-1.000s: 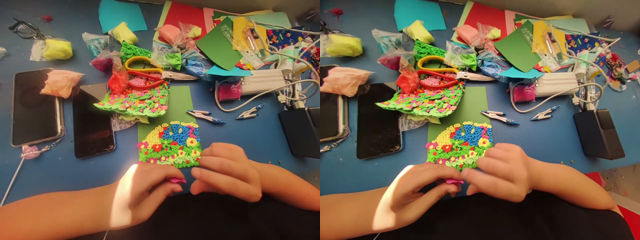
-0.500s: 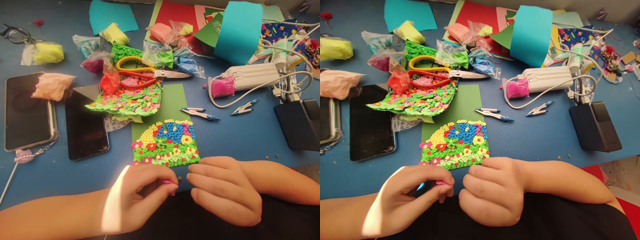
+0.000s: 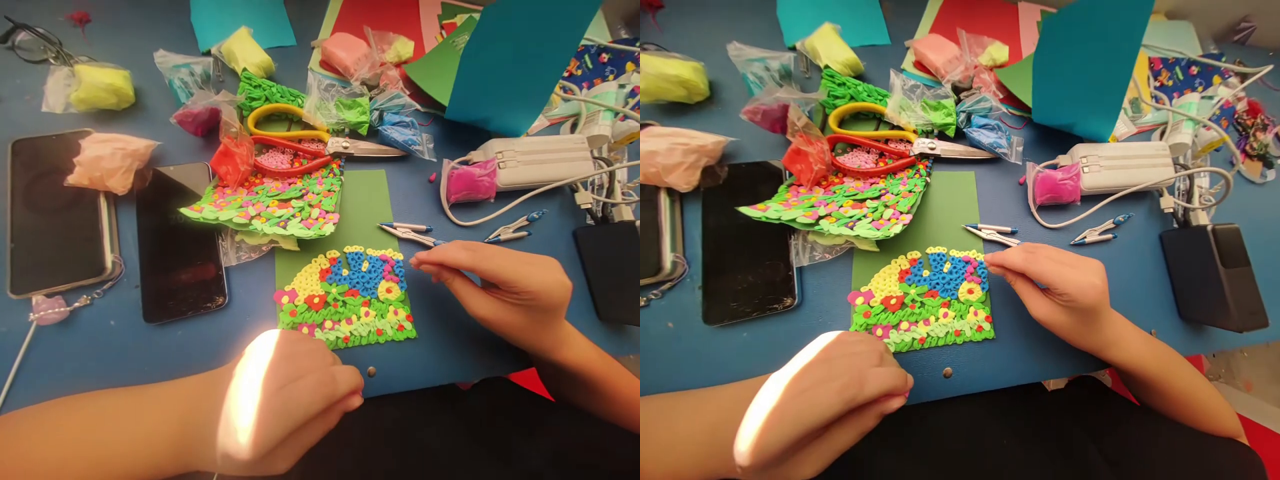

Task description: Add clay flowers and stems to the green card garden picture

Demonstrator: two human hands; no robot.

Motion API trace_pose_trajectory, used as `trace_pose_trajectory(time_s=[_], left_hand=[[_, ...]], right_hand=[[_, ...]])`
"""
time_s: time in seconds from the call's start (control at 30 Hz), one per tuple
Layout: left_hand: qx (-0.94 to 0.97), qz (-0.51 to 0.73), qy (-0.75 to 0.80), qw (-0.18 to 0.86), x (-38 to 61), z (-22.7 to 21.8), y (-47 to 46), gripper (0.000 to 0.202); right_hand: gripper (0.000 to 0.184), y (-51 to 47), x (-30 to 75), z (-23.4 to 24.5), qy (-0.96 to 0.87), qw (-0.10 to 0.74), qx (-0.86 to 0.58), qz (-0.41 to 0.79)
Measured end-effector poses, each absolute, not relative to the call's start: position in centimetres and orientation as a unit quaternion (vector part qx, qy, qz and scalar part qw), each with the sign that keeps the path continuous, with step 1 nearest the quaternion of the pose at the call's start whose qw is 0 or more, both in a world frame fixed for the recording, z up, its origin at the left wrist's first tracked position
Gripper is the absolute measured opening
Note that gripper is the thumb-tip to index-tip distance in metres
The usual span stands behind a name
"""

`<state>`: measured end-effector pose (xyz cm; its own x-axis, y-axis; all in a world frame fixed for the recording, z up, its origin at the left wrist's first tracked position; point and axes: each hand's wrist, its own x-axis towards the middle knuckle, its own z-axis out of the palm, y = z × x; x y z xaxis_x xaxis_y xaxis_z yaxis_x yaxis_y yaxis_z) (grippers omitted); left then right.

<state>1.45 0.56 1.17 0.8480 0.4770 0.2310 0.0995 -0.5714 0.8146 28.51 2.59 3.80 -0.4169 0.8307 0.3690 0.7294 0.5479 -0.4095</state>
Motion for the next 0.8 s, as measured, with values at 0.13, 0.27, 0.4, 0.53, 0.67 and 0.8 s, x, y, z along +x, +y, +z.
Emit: trace_pose_trajectory(time_s=[0.13, 0.27, 0.4, 0.53, 0.67, 0.8], left_hand=[[0.864, 0.255, 0.141, 0.411, 1.4, 0.9, 0.6, 0.015], [0.87, 0.257, 0.137, 0.399, 1.6, 0.8, 0.9, 0.014], [0.868, 0.253, 0.142, 0.403, 1.5, 1.0, 1.1, 0.01], [0.87, 0.247, 0.142, 0.402, 1.3, 1.2, 1.2, 0.007], [0.87, 0.246, 0.147, 0.401, 1.4, 1.3, 1.3, 0.011], [0.873, 0.23, 0.139, 0.408, 1.4, 1.1, 1.3, 0.016]], right_hand=[[0.009, 2.9, 28.4, 3.7, -0.826, 0.263, -0.483, 0.121], [0.013, 3.1, 28.2, 3.3, -0.856, 0.258, -0.428, 0.132], [0.023, 3.2, 27.8, 2.8, -0.864, 0.245, -0.414, 0.146], [0.025, 3.3, 27.5, 2.5, -0.864, 0.253, -0.401, 0.171], [0.024, 3.6, 27.4, 2.2, -0.869, 0.256, -0.391, 0.165], [0.021, 3.8, 27.4, 2.0, -0.87, 0.256, -0.391, 0.156]])
